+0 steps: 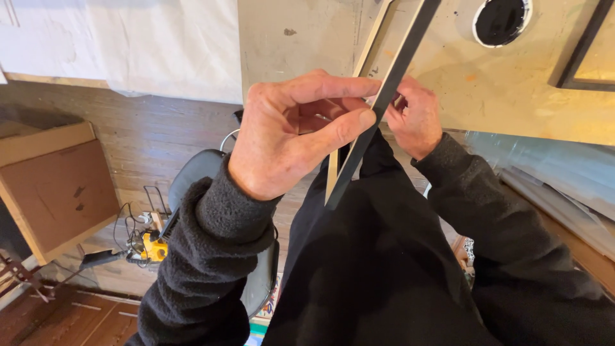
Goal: Staining the inner edges of wooden picture frames using a black stain and a foam brush.
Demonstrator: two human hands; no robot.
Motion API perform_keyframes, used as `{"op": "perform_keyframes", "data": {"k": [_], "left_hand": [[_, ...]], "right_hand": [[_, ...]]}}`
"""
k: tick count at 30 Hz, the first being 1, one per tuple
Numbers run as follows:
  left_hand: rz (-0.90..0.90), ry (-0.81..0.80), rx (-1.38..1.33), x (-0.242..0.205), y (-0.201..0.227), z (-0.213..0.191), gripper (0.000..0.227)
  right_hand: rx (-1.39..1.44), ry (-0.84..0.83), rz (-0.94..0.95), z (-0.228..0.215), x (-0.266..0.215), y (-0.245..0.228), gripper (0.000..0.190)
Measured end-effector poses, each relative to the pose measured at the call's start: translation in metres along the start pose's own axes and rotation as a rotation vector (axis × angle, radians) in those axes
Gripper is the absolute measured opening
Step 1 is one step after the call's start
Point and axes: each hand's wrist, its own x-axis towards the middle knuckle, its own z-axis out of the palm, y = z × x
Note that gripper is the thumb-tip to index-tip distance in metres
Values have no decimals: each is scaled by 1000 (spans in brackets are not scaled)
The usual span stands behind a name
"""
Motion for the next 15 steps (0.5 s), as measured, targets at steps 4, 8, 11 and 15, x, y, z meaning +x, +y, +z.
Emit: {"op": "perform_keyframes", "data": {"k": [4,8,11,15], "left_hand": [[1,-7,-23,0,-1,0,26],[-2,0,-41,-1,-4,1,27],[3,11,-37,-2,-2,-1,27],[7,2,-20,1,-2,-1,26]], "right_hand": [[49,-50,17,9,-2,-2,18],[104,-45,-28,3,2,-15,18],[83,-36,-2,-2,8,-24,17],[77,-31,-129,10,0,1,17]]}}
